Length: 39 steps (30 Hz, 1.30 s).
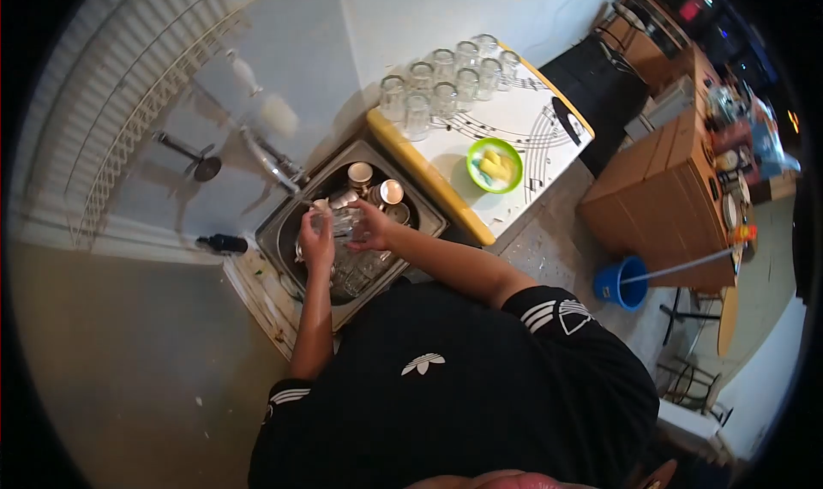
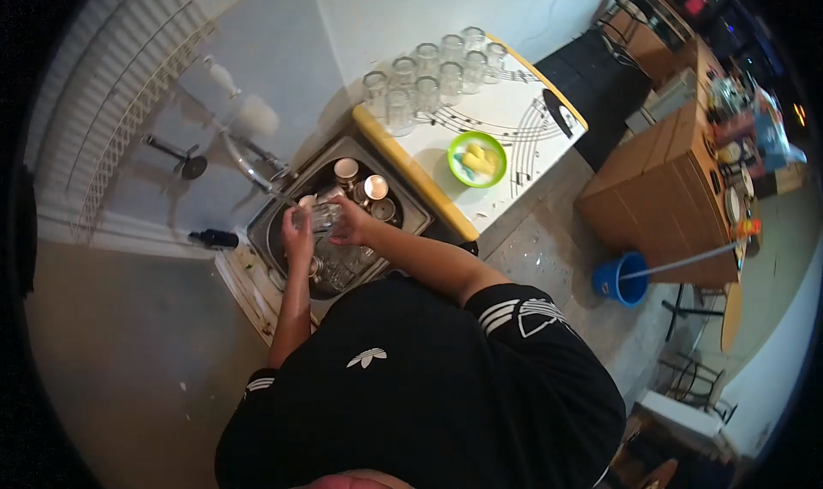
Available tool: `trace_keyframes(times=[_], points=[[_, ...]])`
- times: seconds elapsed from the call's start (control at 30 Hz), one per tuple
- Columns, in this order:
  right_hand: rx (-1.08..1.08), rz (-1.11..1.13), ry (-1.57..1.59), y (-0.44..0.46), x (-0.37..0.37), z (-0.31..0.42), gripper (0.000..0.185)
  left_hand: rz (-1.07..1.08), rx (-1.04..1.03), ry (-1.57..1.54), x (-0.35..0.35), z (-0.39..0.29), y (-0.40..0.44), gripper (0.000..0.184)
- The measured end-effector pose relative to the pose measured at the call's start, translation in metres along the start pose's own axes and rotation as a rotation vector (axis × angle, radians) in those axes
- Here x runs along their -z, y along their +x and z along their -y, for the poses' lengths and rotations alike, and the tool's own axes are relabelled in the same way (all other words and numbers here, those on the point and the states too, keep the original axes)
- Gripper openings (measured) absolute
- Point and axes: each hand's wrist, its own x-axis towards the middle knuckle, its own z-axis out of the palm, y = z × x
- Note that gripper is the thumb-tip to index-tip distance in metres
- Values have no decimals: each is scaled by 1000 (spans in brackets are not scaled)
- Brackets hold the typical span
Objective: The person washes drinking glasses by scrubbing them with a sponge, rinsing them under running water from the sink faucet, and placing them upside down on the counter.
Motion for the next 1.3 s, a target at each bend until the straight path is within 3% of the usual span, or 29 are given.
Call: trace_keyframes(times=[0.07,0.13,0.23,0.3,0.4,0.47,0.53,0.6,0.67,0.7,0.73,0.77,0.8,0.87,0.93,0.97,1.03,1.07,1.13,1.17,1.2,1.27,1.3], points=[[22,74,4,2,3,4,78,-3,19,6,1,-11,-1,40],[-6,82,-20,5,8,8,89,13,25,8,3,-12,-2,39],[1,159,14,6,12,8,86,18,-78,63,2,-16,0,36],[4,173,50,16,14,4,85,4,-276,110,5,-23,0,33],[31,107,106,-4,2,3,81,7,-259,80,12,-41,-4,27],[78,221,6,-12,1,8,87,-14,-230,61,10,-33,-3,28],[145,181,-39,-18,-5,6,86,-31,-204,40,8,-23,-4,29],[220,136,-76,-18,-5,6,86,-96,-22,-218,3,-8,-7,37],[439,209,-480,-5,-2,6,84,-70,26,-344,-4,21,-4,39],[570,-12,-767,26,2,3,82,-58,332,-510,0,17,-7,38],[580,-21,-749,18,-2,2,82,-42,646,-665,2,16,-10,37],[784,-92,-984,0,-11,-2,83,-14,757,-779,1,25,-11,38],[983,-177,-1219,-21,-18,-5,84,12,753,-772,0,27,-13,38],[1095,-141,-1201,-41,-23,-14,82,-41,905,-1008,-4,28,-18,41],[1431,-68,-1257,-49,-33,-17,81,-19,931,-1068,-10,22,-25,42],[1432,-88,-1259,-60,-37,-18,81,-30,958,-1136,-12,17,-31,44],[1688,-183,-1418,-76,-44,-16,64,-20,1003,-1277,-18,22,-34,51],[1689,-197,-1422,-76,-43,-14,64,-8,1005,-1281,-26,33,-34,51],[1758,-46,-1733,-76,-42,-11,47,218,649,-1398,-39,52,-33,47],[1815,10,-1742,-76,-48,-8,32,226,649,-1399,-42,59,-31,47],[1817,2,-1742,-75,-53,-6,32,177,731,-1447,-42,66,-29,45],[1356,64,-2103,-78,-63,2,29,73,897,-1538,-44,77,-25,40],[1354,58,-2104,-79,-69,7,29,18,982,-1580,-46,82,-25,38]])
